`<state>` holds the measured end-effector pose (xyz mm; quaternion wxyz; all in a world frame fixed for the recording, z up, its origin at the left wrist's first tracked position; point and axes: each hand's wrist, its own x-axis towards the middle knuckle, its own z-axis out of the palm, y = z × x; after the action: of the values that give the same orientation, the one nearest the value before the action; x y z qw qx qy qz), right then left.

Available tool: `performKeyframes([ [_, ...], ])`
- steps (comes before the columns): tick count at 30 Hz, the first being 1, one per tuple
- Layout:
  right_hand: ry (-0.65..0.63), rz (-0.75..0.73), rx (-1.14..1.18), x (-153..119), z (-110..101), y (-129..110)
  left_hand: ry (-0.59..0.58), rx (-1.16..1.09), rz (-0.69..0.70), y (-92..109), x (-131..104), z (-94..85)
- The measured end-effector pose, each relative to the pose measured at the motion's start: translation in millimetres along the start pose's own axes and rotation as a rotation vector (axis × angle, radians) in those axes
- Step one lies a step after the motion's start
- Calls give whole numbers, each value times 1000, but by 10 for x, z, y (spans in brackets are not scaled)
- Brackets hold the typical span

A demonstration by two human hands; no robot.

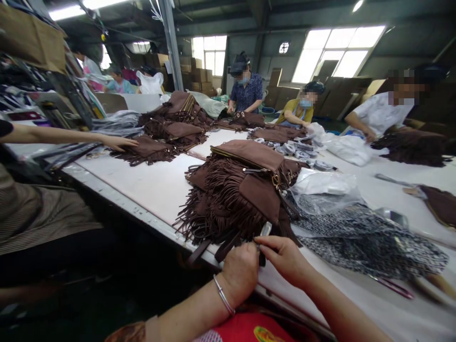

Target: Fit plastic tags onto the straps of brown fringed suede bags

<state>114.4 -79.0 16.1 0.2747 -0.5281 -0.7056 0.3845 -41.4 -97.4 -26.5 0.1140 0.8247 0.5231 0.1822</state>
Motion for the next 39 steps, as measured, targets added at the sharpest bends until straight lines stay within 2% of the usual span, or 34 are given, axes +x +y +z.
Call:
performKeyframes([
  [12,-117,-81,-127,35,-77,-47,-20,23,5,16,-15,7],
  [16,-137,23,-122,6,-107,-90,-36,11,-22,25,-12,-33],
  [19,-196,88,-7,-82,-115,-145,-53,-15,-40,26,-5,-43],
  [22,-256,137,130,-203,-65,-168,-53,-26,-55,29,7,-37],
  [24,-258,140,129,-280,9,-150,-58,-35,-53,35,12,-29],
  [28,-124,84,-185,-405,198,-72,-59,-98,-16,56,15,-6],
  [31,-80,84,-425,-496,326,-28,-31,-150,-20,74,18,1],
  [36,-88,114,-526,-608,474,-17,7,-162,8,93,15,0],
  [39,-86,138,-531,-613,505,-37,40,-172,-42,103,5,5],
])
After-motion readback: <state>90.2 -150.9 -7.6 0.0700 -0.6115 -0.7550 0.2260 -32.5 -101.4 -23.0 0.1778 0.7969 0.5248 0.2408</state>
